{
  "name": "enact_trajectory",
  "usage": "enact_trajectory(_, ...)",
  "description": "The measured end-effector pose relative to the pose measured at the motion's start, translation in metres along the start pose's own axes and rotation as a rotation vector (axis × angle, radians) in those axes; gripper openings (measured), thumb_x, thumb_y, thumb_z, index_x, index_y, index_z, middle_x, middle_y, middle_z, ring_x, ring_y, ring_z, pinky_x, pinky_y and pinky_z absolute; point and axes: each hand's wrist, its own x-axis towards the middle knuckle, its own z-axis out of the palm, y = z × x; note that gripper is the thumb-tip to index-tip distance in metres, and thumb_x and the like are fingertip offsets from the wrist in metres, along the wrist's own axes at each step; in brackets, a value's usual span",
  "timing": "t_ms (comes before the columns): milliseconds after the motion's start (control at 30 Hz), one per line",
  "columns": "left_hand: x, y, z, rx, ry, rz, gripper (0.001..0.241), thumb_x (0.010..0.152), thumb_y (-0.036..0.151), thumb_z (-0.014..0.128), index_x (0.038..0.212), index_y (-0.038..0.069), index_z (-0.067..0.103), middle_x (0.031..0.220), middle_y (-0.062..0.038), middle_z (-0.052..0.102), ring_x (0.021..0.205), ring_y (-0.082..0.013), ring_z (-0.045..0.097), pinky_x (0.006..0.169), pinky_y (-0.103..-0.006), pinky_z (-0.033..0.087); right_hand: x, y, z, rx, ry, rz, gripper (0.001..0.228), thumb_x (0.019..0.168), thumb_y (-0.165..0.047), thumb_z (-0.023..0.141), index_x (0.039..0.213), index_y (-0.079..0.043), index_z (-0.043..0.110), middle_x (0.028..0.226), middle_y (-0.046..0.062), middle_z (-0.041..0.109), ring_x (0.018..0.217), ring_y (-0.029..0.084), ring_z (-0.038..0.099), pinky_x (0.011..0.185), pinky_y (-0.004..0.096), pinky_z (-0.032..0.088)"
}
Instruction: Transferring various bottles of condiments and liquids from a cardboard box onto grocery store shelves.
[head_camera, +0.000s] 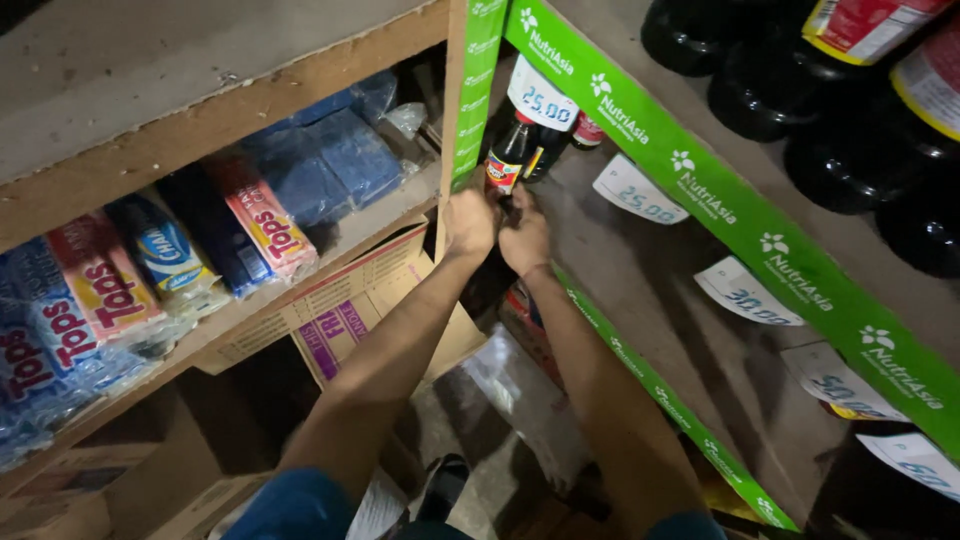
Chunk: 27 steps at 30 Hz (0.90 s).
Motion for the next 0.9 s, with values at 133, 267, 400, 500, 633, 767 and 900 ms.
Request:
enact_trajectory(133,-0.01,-0.007,0.022,-0.152,0.117,-0.034,0.039,0.095,0.017,0.065,0.133,0.018,0.067,0.097,-0.024,0.073,0.088,-0.0449,0.071,0.082,-0.054,0.055,-0.002,0.005,0.002,0.051,-0.01,-0.009,0.058,0.089,-0.014,0.07,0.144,-0.004,0.052,0.131,0.02,0.066,0.121,0.031,0.064,0.101,0.037,0.05)
enact_trajectory(267,-0.024,-0.007,0.025,-0.254,0.425,0.197,0.041,0.086,0.007,0.065,0.127,0.004,0.065,0.116,-0.025,0.071,0.105,-0.0424,0.07,0.092,-0.0479,0.056,-0.003,0.002,-0.001,0.138,-0.007,0.033,0.058,0.089,-0.017,0.073,0.142,-0.005,0.054,0.127,0.018,0.07,0.118,0.027,0.069,0.1,0.035,0.052)
enact_trajectory(400,-0.032,0.002,0.013,-0.234,0.277,0.096,0.046,0.086,0.003,0.061,0.133,0.003,0.065,0.117,-0.027,0.07,0.104,-0.0444,0.069,0.091,-0.0486,0.056,0.001,0.023,-0.003,0.168,0.044,0.064,0.07,0.079,-0.01,0.072,0.146,-0.007,0.051,0.125,0.016,0.072,0.116,0.025,0.07,0.099,0.033,0.052)
enact_trajectory(500,-0.036,0.017,-0.004,-0.186,0.154,0.021,0.056,0.084,0.007,0.066,0.139,0.004,0.058,0.115,-0.03,0.068,0.098,-0.0454,0.069,0.088,-0.0499,0.055,0.011,0.01,-0.007,0.322,0.054,0.157,0.078,0.075,-0.007,0.069,0.15,-0.009,0.046,0.125,0.016,0.071,0.113,0.026,0.068,0.096,0.033,0.052)
enact_trajectory(633,-0.036,0.0,0.027,-0.227,0.137,0.053,0.071,0.083,0.006,0.066,0.15,0.0,0.045,0.12,-0.035,0.063,0.101,-0.0476,0.067,0.089,-0.0507,0.055,0.024,0.009,-0.011,0.342,0.009,0.24,0.081,0.072,-0.005,0.067,0.151,-0.008,0.048,0.129,0.016,0.069,0.118,0.027,0.064,0.1,0.033,0.051)
enact_trajectory(767,-0.04,0.004,0.029,-0.31,0.162,0.109,0.073,0.089,0.008,0.065,0.155,-0.002,0.035,0.131,-0.037,0.059,0.109,-0.048,0.066,0.091,-0.0497,0.054,0.042,0.024,0.002,0.297,-0.034,0.314,0.097,0.065,-0.007,0.062,0.157,-0.004,0.03,0.145,0.019,0.054,0.13,0.031,0.054,0.105,0.035,0.046)
enact_trajectory(900,-0.037,-0.007,0.05,-0.264,0.238,0.282,0.086,0.08,0.004,0.069,0.152,-0.01,0.025,0.147,-0.044,0.04,0.135,-0.0547,0.046,0.11,-0.0488,0.042,0.053,0.052,0.01,0.113,-0.087,0.199,0.103,0.066,-0.013,0.065,0.159,0.003,0.024,0.154,0.027,0.043,0.143,0.037,0.039,0.117,0.034,0.033)
